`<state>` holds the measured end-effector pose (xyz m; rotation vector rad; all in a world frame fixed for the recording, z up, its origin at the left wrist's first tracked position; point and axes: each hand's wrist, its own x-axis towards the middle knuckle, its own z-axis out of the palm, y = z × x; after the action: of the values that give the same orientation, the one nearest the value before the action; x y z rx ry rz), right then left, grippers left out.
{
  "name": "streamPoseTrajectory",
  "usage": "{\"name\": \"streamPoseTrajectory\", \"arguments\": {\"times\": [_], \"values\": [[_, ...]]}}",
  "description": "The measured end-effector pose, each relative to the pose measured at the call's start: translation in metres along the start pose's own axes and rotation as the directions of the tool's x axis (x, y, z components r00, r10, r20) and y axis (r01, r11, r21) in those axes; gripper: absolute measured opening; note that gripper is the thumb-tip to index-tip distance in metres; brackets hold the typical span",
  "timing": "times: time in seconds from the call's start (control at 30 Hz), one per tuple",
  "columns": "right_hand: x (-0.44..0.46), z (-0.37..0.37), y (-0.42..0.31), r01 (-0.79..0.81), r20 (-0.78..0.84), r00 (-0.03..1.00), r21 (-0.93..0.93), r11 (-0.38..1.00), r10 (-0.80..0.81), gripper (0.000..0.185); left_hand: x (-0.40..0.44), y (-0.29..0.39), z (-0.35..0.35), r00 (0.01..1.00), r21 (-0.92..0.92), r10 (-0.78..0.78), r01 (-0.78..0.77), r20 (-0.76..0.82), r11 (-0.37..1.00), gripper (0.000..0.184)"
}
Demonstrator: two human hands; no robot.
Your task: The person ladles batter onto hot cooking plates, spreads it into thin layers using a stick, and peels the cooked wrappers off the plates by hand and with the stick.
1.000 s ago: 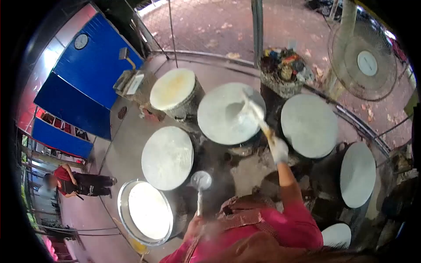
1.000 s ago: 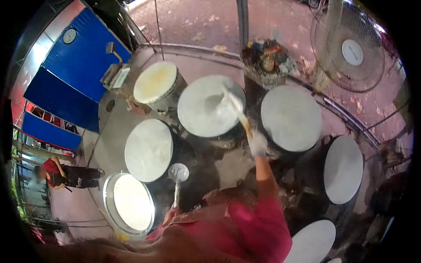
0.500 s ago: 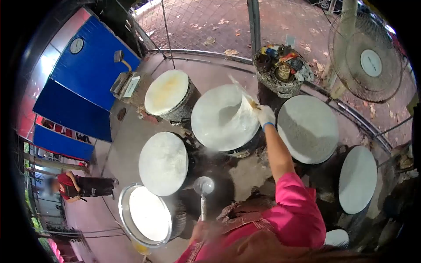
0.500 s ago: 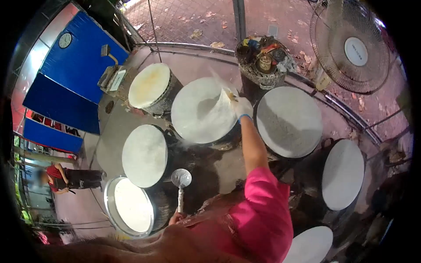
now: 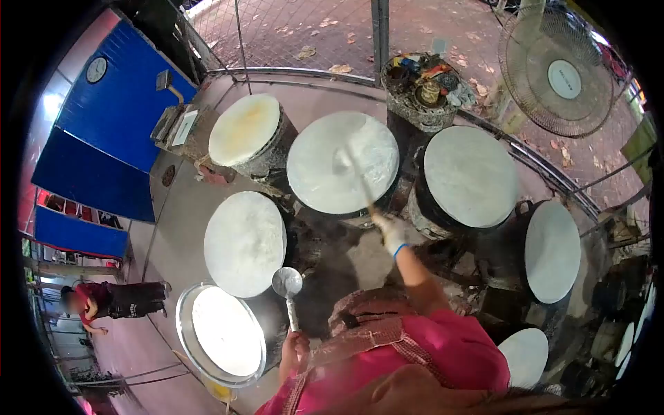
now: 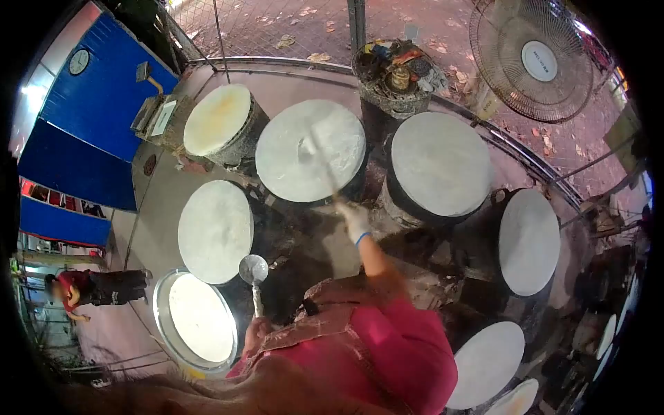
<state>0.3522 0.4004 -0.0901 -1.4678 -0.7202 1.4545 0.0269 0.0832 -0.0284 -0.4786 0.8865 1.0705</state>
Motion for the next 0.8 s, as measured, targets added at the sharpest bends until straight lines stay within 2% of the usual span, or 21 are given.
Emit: {"name": "streamPoseTrajectory", "arguments": {"times": [0.03, 0.07, 0.13, 0.17, 0.2, 0.23, 0.3, 0.37, 0.4, 0.43, 0.5, 0.53, 0.57, 0.6, 0.63, 0.67, 0.7, 0.73, 0.77, 0.8], "values": [[-0.003, 0.011, 0.009, -0.102, 0.049, 0.994, 0.032, 0.994, 0.1, 0.033, -0.001, 0.0, 0.008, 1.0, -0.03, -0.023, 0.022, -0.013, 0.999, 0.017], [0.0, 0.002, 0.011, -0.011, 0.022, 1.0, -0.178, 0.984, 0.015, 0.031, -0.002, 0.002, 0.017, 0.999, 0.017, -0.043, 0.043, -0.021, 0.999, 0.026], [-0.006, -0.017, -0.039, 0.164, 0.037, 0.984, -0.557, 0.814, -0.173, 0.028, -0.008, -0.003, 0.016, 0.997, 0.137, 0.071, -0.065, -0.042, 0.988, 0.027], [0.034, -0.032, -0.016, 0.266, 0.018, 0.96, -0.361, 0.894, -0.279, 0.028, -0.004, 0.001, 0.009, 0.999, 0.056, 0.04, -0.039, -0.008, 0.998, 0.027], [0.071, -0.046, -0.016, 0.414, -0.036, 0.862, -0.527, 0.742, -0.506, 0.032, -0.001, 0.005, 0.003, 1.0, -0.023, 0.009, -0.008, 0.026, 1.0, 0.027], [0.079, -0.048, -0.05, 0.242, -0.181, 0.871, -0.652, 0.719, -0.457, 0.033, 0.0, 0.008, 0.0, 0.999, -0.053, 0.0, 0.002, 0.047, 0.999, 0.026], [0.108, -0.047, -0.08, 0.173, -0.152, 0.84, -0.834, 0.523, -0.521, 0.028, 0.007, 0.013, 0.006, 0.997, -0.046, -0.007, 0.011, 0.077, 0.999, 0.026], [0.096, -0.033, -0.11, 0.209, 0.127, 0.913, -0.962, 0.176, -0.388, 0.028, 0.012, 0.014, 0.017, 0.994, 0.007, 0.006, -0.007, 0.11, 1.0, 0.026], [0.105, -0.038, -0.083, 0.347, 0.284, 0.799, -0.938, 0.021, -0.531, 0.025, 0.013, 0.014, 0.023, 0.991, 0.036, 0.016, -0.021, 0.131, 0.999, 0.026], [0.094, -0.041, -0.081, 0.419, 0.393, 0.602, -0.897, -0.144, -0.695, 0.023, 0.015, 0.014, 0.031, 0.989, 0.054, 0.026, -0.034, 0.149, 0.998, 0.025], [0.065, -0.052, -0.095, 0.52, 0.495, 0.732, -0.85, -0.084, -0.468, 0.023, 0.025, 0.022, 0.061, 0.989, 0.023, 0.004, -0.008, 0.151, 1.0, 0.026], [0.059, -0.061, -0.104, 0.527, 0.521, 0.706, -0.839, -0.135, -0.48, 0.023, 0.031, 0.028, 0.081, 0.99, -0.016, -0.015, 0.018, 0.138, 1.0, 0.026], [0.066, -0.072, -0.097, 0.511, 0.448, 0.745, -0.86, -0.009, -0.494, 0.023, 0.018, 0.018, 0.139, 0.982, 0.218, 0.177, -0.188, 0.069, 0.958, 0.028], [0.073, -0.078, -0.088, 0.413, 0.305, 0.788, -0.906, 0.091, -0.535, 0.023, 0.041, 0.035, 0.139, 0.99, 0.075, 0.122, -0.128, 0.075, 0.989, 0.029], [0.076, -0.082, -0.082, 0.311, 0.154, 0.813, -0.93, 0.195, -0.561, 0.024, 0.074, 0.056, 0.133, 0.986, 0.063, 0.074, -0.084, 0.149, 0.994, 0.03], [0.066, -0.078, -0.08, 0.281, 0.212, 0.841, -0.957, 0.067, -0.497, 0.025, 0.096, 0.071, 0.137, 0.975, 0.059, 0.024, -0.038, 0.222, 0.998, 0.03], [0.053, -0.073, -0.077, 0.251, 0.254, 0.87, -0.966, -0.064, -0.423, 0.025, 0.1, 0.076, 0.162, 0.981, 0.04, -0.021, 0.013, 0.192, 0.999, 0.03], [0.04, -0.072, -0.078, 0.377, 0.399, 0.77, -0.914, -0.149, -0.498, 0.025, 0.105, 0.08, 0.189, 0.985, 0.02, -0.067, 0.065, 0.161, 0.998, 0.03], [0.045, -0.082, -0.067, 0.401, 0.388, 0.82, -0.914, -0.061, -0.421, 0.025, 0.111, 0.082, 0.207, 0.983, 0.074, -0.046, 0.033, 0.179, 0.997, 0.03], [0.04, -0.092, -0.069, 0.365, 0.34, 0.817, -0.93, -0.04, -0.466, 0.026, 0.118, 0.081, 0.223, 0.98, 0.125, -0.027, 0.002, 0.197, 0.992, 0.03]]}}
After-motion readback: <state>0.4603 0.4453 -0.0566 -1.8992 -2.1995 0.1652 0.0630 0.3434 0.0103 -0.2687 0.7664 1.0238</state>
